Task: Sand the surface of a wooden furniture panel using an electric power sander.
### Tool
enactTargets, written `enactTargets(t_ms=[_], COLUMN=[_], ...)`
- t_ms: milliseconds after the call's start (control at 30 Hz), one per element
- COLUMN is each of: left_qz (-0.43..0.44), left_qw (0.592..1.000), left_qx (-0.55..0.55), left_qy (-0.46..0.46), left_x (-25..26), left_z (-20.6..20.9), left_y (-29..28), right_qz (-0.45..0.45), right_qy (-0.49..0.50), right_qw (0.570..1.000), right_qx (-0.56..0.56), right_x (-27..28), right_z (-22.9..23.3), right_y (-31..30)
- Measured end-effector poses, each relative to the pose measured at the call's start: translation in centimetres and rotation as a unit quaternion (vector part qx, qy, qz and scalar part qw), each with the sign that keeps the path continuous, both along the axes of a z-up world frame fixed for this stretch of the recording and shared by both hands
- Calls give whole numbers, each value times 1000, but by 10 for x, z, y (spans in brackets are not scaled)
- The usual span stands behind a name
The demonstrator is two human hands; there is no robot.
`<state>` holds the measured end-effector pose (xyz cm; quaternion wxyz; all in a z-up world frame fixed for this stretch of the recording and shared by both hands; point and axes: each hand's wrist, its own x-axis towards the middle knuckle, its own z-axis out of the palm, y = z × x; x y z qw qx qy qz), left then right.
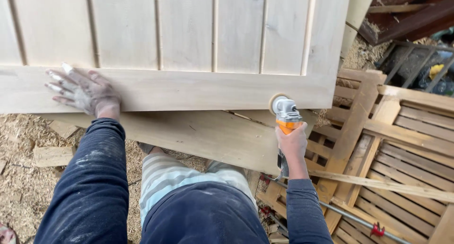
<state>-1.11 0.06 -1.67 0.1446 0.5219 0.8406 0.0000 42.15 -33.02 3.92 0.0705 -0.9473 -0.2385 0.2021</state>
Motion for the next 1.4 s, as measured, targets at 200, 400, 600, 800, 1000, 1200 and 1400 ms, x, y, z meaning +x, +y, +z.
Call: enactTargets(t_ms=[200, 400, 600, 800, 1000, 1200, 1400], left_qz=[-92, -460, -421, 25, 221, 166, 2], left_qw=[996, 887, 899, 943, 941, 973, 999], left_qx=[7, 29, 15, -302, -253, -155, 33], left_qy=[20, -14, -120, -141, -29, -36, -40], left_x=[-5, -51, -179, -415, -598, -608, -595], left_z=[3, -31, 17, 25, -39, -45, -62], left_y=[-3, -42, -151, -232, -293, -238, -101], right_qz=[19, 91, 152, 212, 277, 348, 396], right_qy=[6, 3, 0, 14, 22, 69, 100], right_qw=[999, 995, 988, 977, 961, 934, 913], right_qx=[27, 35, 11, 34, 6, 29, 14], right_x=[-54, -163, -292, -390, -491, -581, -675], right_z=[-7, -8, -3, -8, 2, 15, 11], right_y=[55, 119, 187, 251, 305, 363, 418])
